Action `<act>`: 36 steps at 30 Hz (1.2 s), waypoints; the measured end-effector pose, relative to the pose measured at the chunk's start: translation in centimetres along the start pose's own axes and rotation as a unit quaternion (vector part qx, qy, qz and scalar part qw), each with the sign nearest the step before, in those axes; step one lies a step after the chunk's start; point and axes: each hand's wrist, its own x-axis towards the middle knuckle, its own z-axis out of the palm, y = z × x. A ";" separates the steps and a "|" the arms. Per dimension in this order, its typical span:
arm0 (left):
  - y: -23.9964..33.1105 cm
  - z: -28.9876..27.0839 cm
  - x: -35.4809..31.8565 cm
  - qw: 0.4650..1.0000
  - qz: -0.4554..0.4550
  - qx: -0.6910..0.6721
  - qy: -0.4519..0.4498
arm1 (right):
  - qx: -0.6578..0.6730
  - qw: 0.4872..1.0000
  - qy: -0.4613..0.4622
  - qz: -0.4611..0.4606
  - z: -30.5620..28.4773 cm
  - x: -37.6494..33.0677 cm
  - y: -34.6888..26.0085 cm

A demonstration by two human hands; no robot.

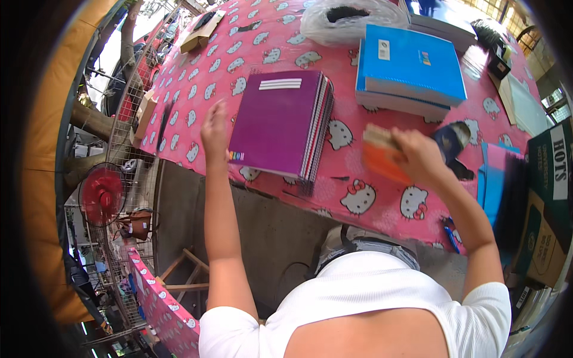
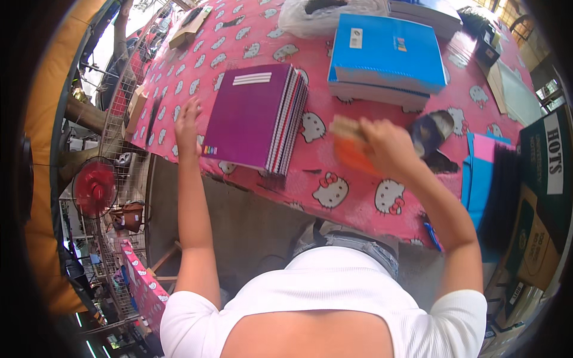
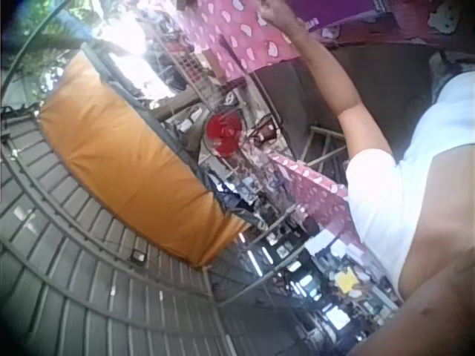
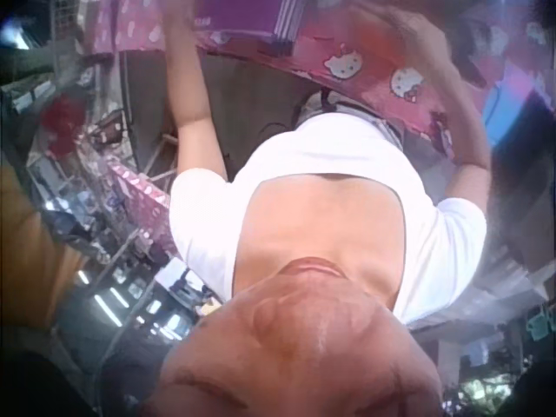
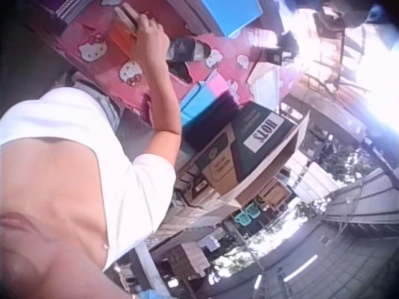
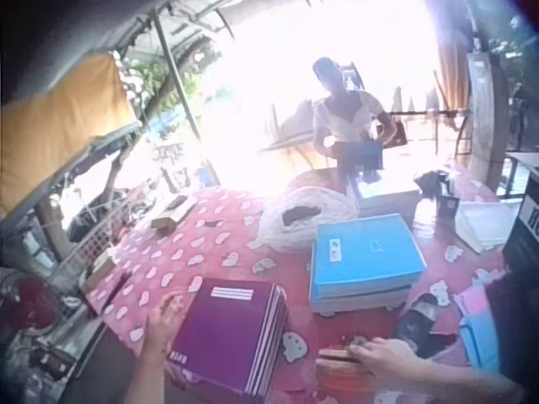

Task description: The person tapes the spiral spines of several notebooks and stacks them. They use blue tape and scissors to cover the spirals on pink, orange, purple, and blue notebooks before grouping them together on a table.

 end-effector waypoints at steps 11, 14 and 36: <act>-9.1 -3.9 -4.4 0.963 -0.098 -0.251 0.017 | 0.484 0.832 0.266 0.051 11.6 6.7 -11.9; -10.3 -4.1 -3.9 0.961 -0.077 -0.266 0.004 | 0.523 0.800 0.289 0.060 13.6 8.2 -16.5; -6.2 6.1 -19.6 0.970 0.088 0.007 0.227 | 0.037 0.976 0.116 0.179 3.1 -24.5 2.9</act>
